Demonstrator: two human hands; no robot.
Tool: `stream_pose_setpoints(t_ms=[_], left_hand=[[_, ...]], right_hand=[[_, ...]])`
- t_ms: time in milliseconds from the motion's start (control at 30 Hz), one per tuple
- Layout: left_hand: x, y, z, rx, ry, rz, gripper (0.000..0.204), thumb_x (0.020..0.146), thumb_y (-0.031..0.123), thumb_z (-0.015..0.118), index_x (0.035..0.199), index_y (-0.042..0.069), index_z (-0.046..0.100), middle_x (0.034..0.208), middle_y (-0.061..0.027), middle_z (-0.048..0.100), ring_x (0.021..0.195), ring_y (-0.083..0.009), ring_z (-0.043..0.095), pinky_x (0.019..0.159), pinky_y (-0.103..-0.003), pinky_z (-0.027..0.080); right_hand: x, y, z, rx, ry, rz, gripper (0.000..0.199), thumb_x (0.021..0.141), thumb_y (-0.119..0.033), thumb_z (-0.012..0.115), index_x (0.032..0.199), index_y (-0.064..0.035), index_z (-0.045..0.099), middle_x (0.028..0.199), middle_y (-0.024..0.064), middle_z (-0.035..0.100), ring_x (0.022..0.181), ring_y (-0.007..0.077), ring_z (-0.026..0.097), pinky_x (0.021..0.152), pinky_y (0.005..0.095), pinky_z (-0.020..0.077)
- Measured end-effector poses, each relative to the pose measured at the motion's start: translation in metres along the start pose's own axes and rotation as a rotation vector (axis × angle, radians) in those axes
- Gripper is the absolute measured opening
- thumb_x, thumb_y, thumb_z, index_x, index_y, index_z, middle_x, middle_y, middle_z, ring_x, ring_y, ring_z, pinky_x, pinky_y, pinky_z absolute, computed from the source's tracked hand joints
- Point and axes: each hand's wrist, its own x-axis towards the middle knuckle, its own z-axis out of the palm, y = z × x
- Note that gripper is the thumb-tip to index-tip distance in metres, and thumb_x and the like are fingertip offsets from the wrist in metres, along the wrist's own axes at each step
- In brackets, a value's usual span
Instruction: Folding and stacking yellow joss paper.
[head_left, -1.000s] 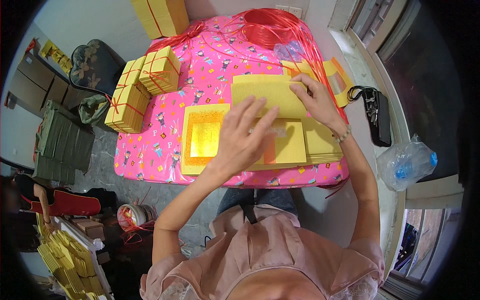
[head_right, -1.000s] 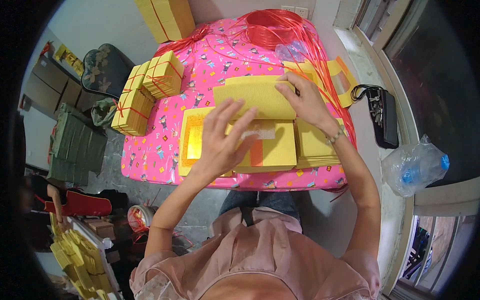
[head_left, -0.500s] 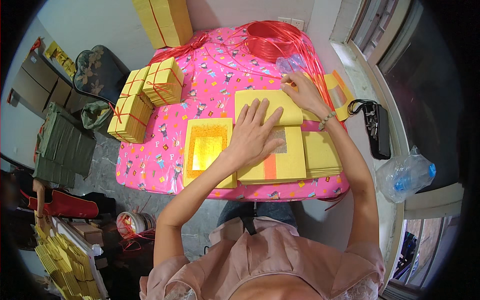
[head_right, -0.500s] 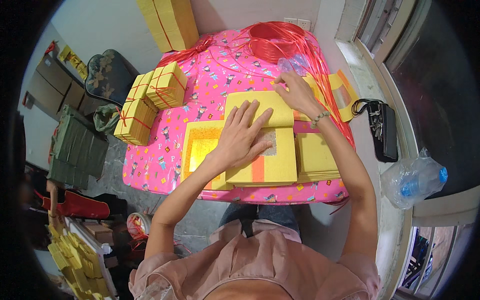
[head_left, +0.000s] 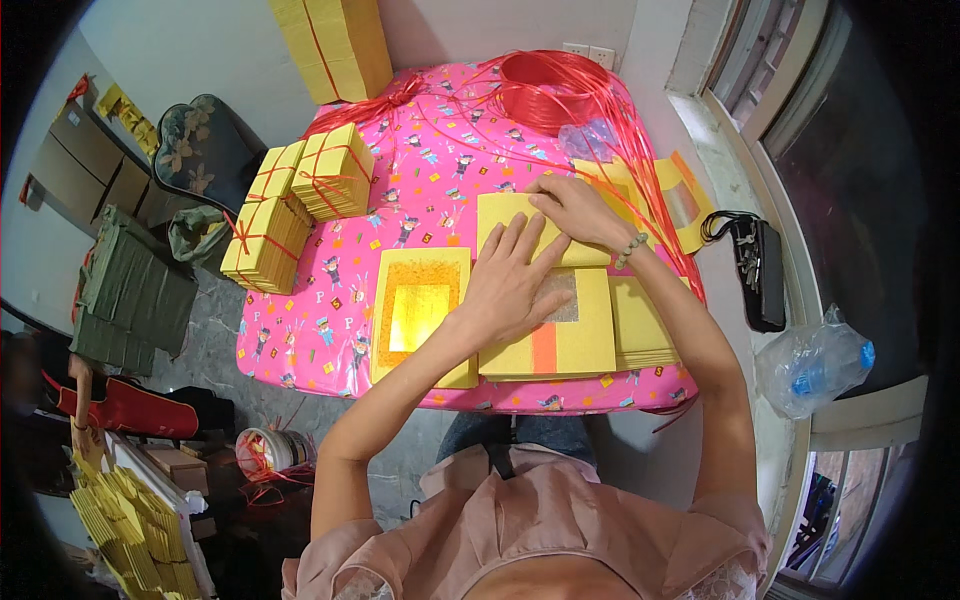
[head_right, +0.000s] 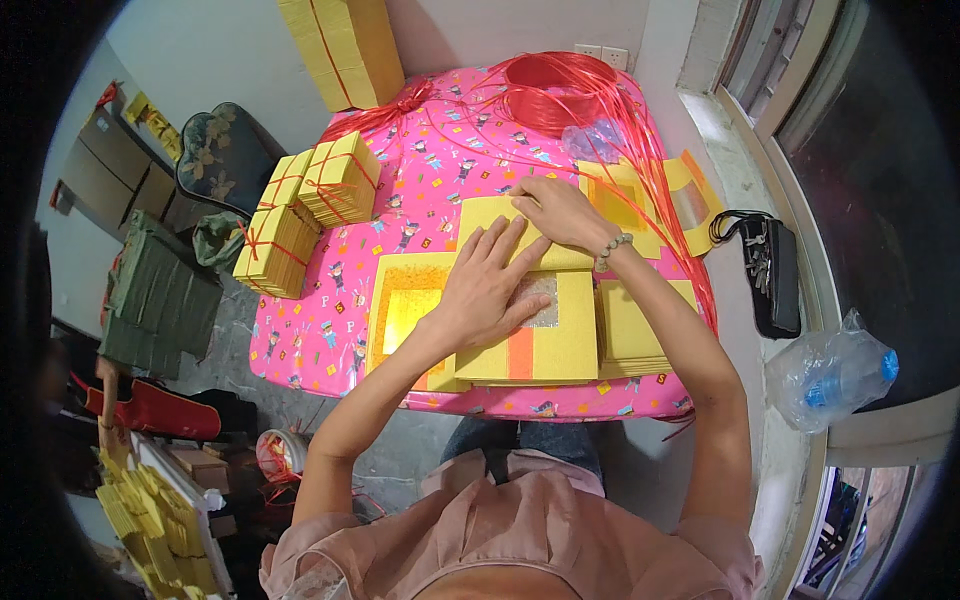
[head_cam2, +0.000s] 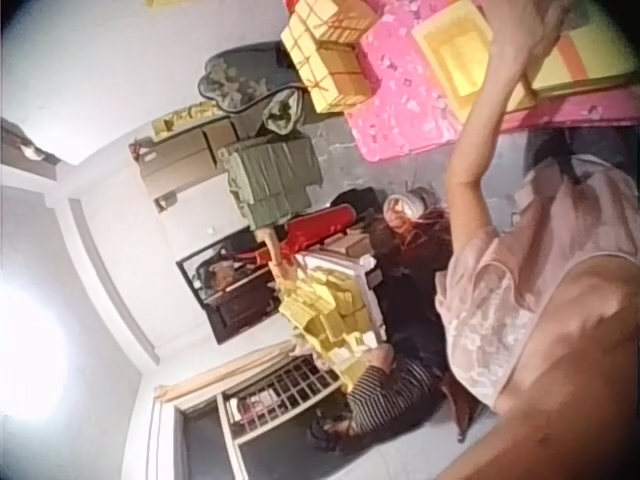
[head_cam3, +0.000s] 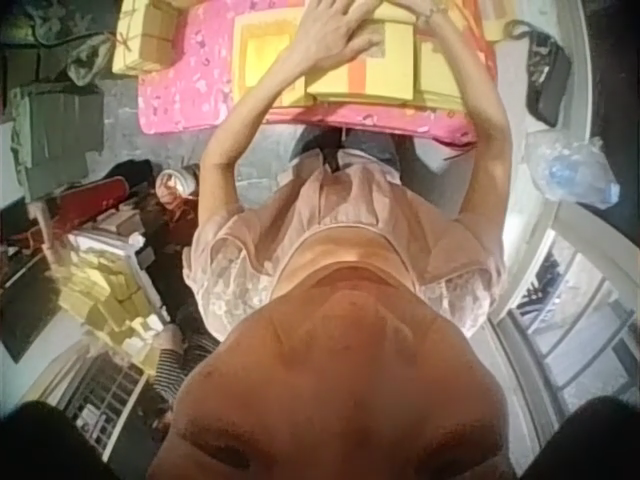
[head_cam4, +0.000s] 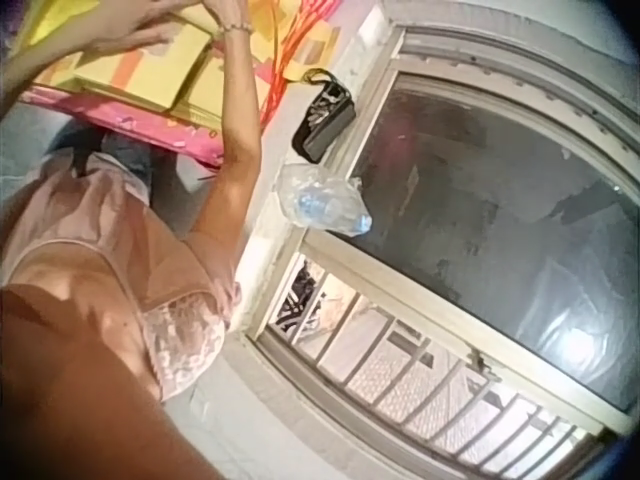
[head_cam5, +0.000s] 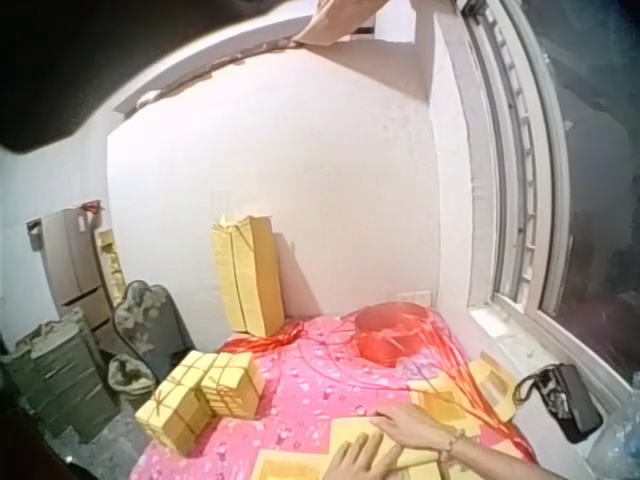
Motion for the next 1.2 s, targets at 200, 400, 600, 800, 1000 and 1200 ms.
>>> stream_pose_setpoints(t_ms=[200, 400, 600, 800, 1000, 1200], left_hand=[[0.002, -0.001, -0.001, -0.011, -0.035, -0.006, 0.071, 0.089, 0.051, 0.057, 0.147, 0.016, 0.038, 0.15, -0.0248, 0.032, 0.136, -0.0447, 0.033, 0.114, -0.053, 0.023], [0.003, -0.001, -0.003, -0.013, -0.047, -0.009, 0.072, 0.088, 0.052, 0.056, 0.148, 0.016, 0.037, 0.15, -0.0251, 0.031, 0.136, -0.0452, 0.032, 0.114, -0.054, 0.024], [0.003, -0.002, -0.003, -0.027, -0.068, -0.009, 0.072, 0.089, 0.052, 0.056, 0.149, 0.017, 0.036, 0.15, -0.0256, 0.032, 0.136, -0.0456, 0.032, 0.113, -0.054, 0.024], [0.002, -0.002, -0.004, -0.032, -0.089, -0.016, 0.073, 0.089, 0.052, 0.055, 0.149, 0.017, 0.034, 0.15, -0.0255, 0.031, 0.136, -0.0454, 0.031, 0.114, -0.054, 0.024], [0.0, -0.002, -0.001, -0.021, -0.054, -0.006, 0.071, 0.09, 0.052, 0.055, 0.149, 0.017, 0.035, 0.151, -0.0254, 0.03, 0.137, -0.0456, 0.031, 0.114, -0.054, 0.023], [0.0, -0.002, 0.0, -0.033, -0.059, -0.016, 0.07, 0.091, 0.052, 0.053, 0.149, 0.017, 0.035, 0.152, -0.0254, 0.028, 0.138, -0.0455, 0.03, 0.115, -0.054, 0.022]], right_hand=[[0.0, 0.009, 0.005, -0.029, 0.062, -0.082, 0.036, 0.095, -0.028, 0.054, 0.112, 0.0014, 0.062, 0.106, 0.0192, 0.065, 0.101, 0.0327, 0.062, 0.087, 0.0406, 0.0481], [0.001, 0.004, -0.001, -0.036, 0.01, -0.069, 0.035, 0.094, -0.027, 0.053, 0.112, 0.0015, 0.062, 0.105, 0.0189, 0.065, 0.1, 0.0328, 0.062, 0.087, 0.0408, 0.048], [0.004, 0.009, 0.006, -0.011, 0.025, -0.102, 0.032, 0.094, -0.025, 0.054, 0.111, 0.0013, 0.061, 0.104, 0.0189, 0.065, 0.096, 0.0324, 0.063, 0.084, 0.0411, 0.0484], [0.004, 0.008, 0.006, 0.003, 0.022, -0.098, 0.031, 0.094, -0.024, 0.055, 0.112, 0.0009, 0.061, 0.1, 0.0182, 0.065, 0.093, 0.0318, 0.063, 0.083, 0.0413, 0.0483], [0.002, 0.005, 0.005, 0.007, 0.048, -0.112, 0.031, 0.094, -0.023, 0.055, 0.111, 0.0013, 0.061, 0.102, 0.0178, 0.064, 0.094, 0.0308, 0.062, 0.084, 0.0403, 0.0479], [0.002, 0.01, 0.01, -0.003, 0.062, -0.139, 0.031, 0.094, -0.023, 0.054, 0.112, 0.0015, 0.061, 0.103, 0.0172, 0.064, 0.095, 0.0302, 0.062, 0.085, 0.0399, 0.0479]])
